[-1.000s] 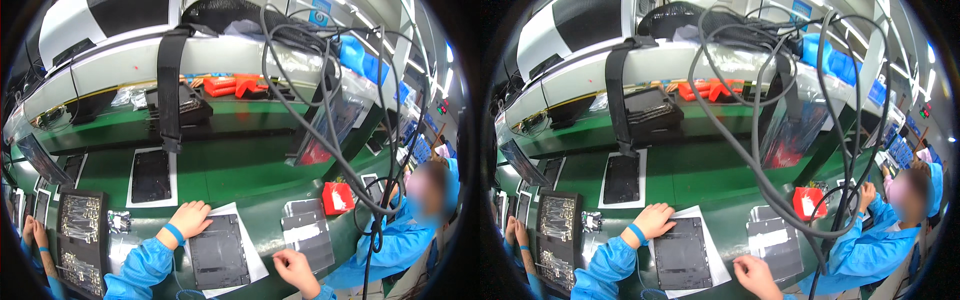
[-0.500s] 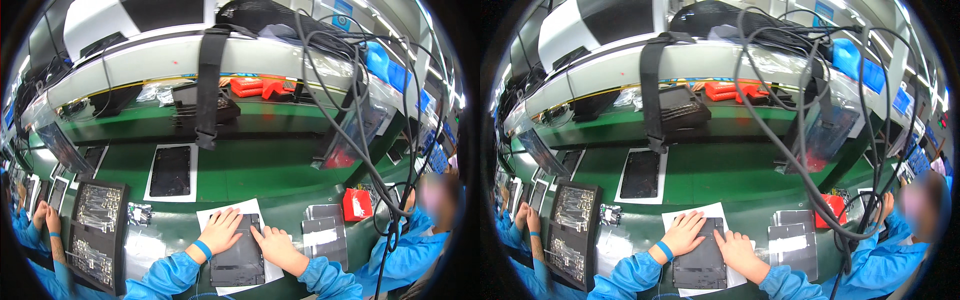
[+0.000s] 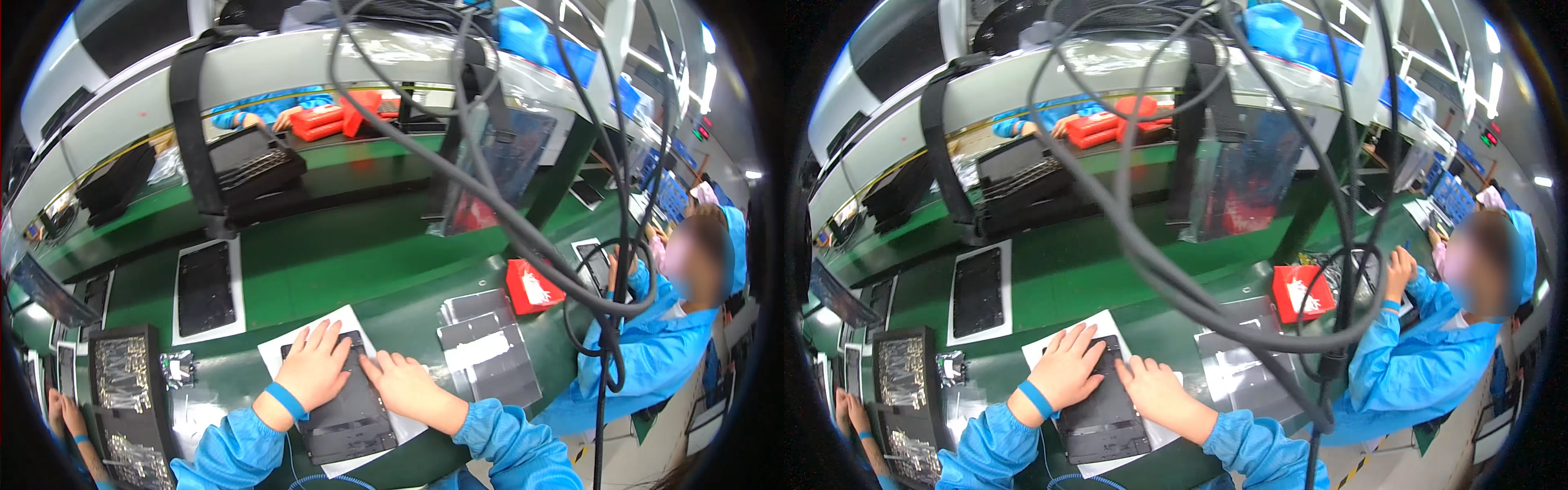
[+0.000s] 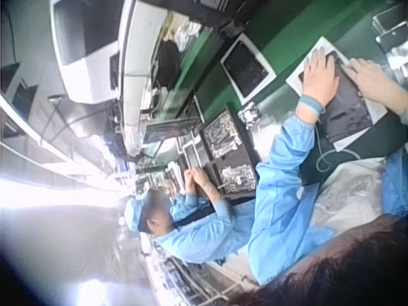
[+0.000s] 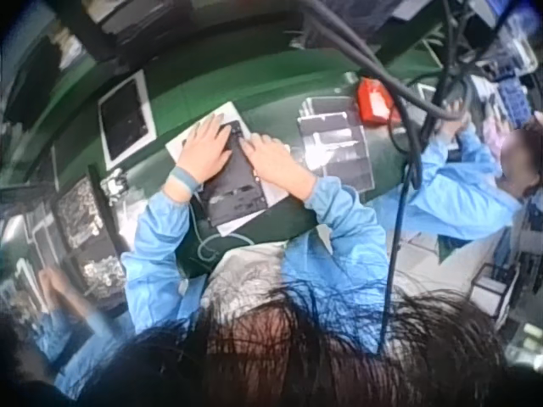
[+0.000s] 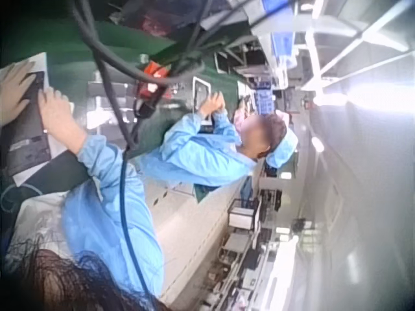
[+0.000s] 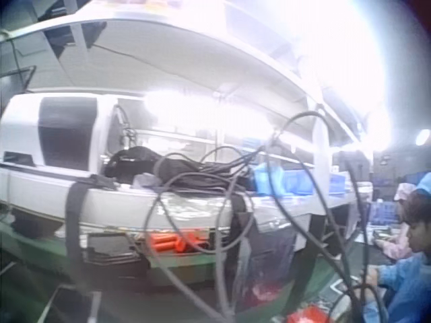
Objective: The recorder is seen assembling various electronic components for a tablet on a workbench in a factory setting.
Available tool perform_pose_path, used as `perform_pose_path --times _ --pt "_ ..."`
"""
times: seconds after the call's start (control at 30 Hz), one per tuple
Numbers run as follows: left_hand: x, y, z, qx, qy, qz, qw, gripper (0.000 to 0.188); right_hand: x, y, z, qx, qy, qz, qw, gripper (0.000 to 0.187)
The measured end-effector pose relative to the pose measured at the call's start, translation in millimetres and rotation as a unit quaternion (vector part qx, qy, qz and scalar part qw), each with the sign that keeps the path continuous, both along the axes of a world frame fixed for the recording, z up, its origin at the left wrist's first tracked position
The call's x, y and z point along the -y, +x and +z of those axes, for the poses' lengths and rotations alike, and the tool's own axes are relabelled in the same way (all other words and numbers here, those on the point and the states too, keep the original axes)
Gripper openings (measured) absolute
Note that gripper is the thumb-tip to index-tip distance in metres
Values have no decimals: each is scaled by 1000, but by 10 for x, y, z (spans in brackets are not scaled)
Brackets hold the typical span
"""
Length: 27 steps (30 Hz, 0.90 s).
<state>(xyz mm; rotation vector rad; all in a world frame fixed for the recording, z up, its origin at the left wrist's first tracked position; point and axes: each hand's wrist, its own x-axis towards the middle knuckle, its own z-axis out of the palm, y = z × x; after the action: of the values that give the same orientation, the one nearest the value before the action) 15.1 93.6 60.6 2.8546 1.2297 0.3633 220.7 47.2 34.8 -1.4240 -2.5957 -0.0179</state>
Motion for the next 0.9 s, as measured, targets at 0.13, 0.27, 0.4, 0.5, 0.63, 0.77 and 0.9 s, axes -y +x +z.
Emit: perform_pose_path --times 0.13,0.27,0.4,0.5,0.63,0.77,0.9 --pt "60 508 297 64 -31 -139 988 46 479 285 202 -124 -17 -46 991 46" --pt "20 1194 180 77 -93 -188 975 33 980 801 330 -183 46 -188 964 33" --pt "-112 1715 -408 95 49 -139 985 48 1062 1138 133 -161 84 -264 947 33" --pt "-125 1887 -677 32 53 -115 991 59 1095 1221 -37 -141 74 -271 949 36" --pt "-68 1910 -669 31 68 -125 989 64 1139 1302 -211 -117 102 -269 951 38" --pt "-97 1955 -591 92 91 -135 982 57 1143 1310 -230 -117 108 -264 951 38" --pt "-111 2045 -704 98 98 -125 982 58 1177 1333 -337 -146 80 -282 945 40"
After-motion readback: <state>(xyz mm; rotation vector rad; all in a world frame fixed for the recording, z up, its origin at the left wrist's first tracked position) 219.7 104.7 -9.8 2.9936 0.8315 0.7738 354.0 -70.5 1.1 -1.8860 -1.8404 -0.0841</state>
